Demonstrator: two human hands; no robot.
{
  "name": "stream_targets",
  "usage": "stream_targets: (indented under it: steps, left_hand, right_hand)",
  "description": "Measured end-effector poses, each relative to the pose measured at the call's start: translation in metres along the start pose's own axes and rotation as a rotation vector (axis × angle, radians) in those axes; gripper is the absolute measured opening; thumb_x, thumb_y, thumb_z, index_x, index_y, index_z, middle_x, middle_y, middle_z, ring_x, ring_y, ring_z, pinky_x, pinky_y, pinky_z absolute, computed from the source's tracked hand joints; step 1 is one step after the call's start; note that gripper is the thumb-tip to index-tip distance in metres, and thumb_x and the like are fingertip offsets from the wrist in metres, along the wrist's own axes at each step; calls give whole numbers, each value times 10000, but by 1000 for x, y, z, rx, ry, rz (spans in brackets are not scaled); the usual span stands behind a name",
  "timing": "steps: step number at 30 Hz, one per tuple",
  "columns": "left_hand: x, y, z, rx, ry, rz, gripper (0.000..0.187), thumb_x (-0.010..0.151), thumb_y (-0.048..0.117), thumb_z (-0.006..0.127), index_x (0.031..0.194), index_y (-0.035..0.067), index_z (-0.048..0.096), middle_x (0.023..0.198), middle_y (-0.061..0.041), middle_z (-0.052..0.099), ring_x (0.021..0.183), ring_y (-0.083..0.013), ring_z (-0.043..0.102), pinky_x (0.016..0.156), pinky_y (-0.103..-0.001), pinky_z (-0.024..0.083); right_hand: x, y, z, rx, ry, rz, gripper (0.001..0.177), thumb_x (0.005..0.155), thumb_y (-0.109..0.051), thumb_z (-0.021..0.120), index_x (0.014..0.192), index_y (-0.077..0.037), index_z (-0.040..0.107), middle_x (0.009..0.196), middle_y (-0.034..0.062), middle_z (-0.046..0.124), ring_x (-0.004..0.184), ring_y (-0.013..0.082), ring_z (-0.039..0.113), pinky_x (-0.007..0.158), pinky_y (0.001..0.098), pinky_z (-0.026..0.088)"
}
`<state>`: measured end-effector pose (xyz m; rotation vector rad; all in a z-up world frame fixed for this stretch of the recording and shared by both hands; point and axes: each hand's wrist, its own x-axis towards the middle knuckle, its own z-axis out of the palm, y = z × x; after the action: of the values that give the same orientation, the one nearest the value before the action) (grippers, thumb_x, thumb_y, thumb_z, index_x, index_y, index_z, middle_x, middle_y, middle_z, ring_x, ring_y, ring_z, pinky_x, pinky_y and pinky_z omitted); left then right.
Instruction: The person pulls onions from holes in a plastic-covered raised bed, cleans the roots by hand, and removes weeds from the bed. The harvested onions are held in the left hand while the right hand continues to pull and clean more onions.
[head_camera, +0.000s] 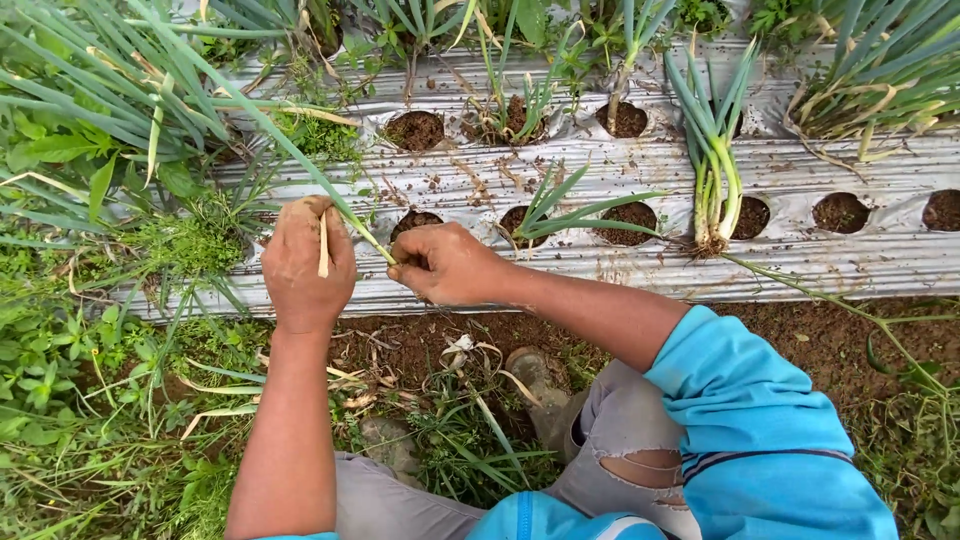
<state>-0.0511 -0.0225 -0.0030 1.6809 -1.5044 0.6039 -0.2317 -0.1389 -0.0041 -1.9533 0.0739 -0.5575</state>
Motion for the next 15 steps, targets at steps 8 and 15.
stream_targets:
  steps: [8,15]
  left_hand:
    - [12,34,-4,-632,-128,-691,132,1067,106,438,1034,23,535,854,-165,719,631,-195,711,507,-272,562]
    - [12,40,-5,-650,-311,-913,146,1072,154,460,1024,96,585,642,-128,720,475,-161,687,448,-206,523]
  right_hand:
    - [-4,12,-6,-2,-110,118,196,905,-42,733,1058,62,670,828,171,616,710,243,603,622,349,512]
    - [-3,16,-2,-114,-55,152,454,881,-242,841,1220,6,667,921,163,593,769,263,607,674,411,528]
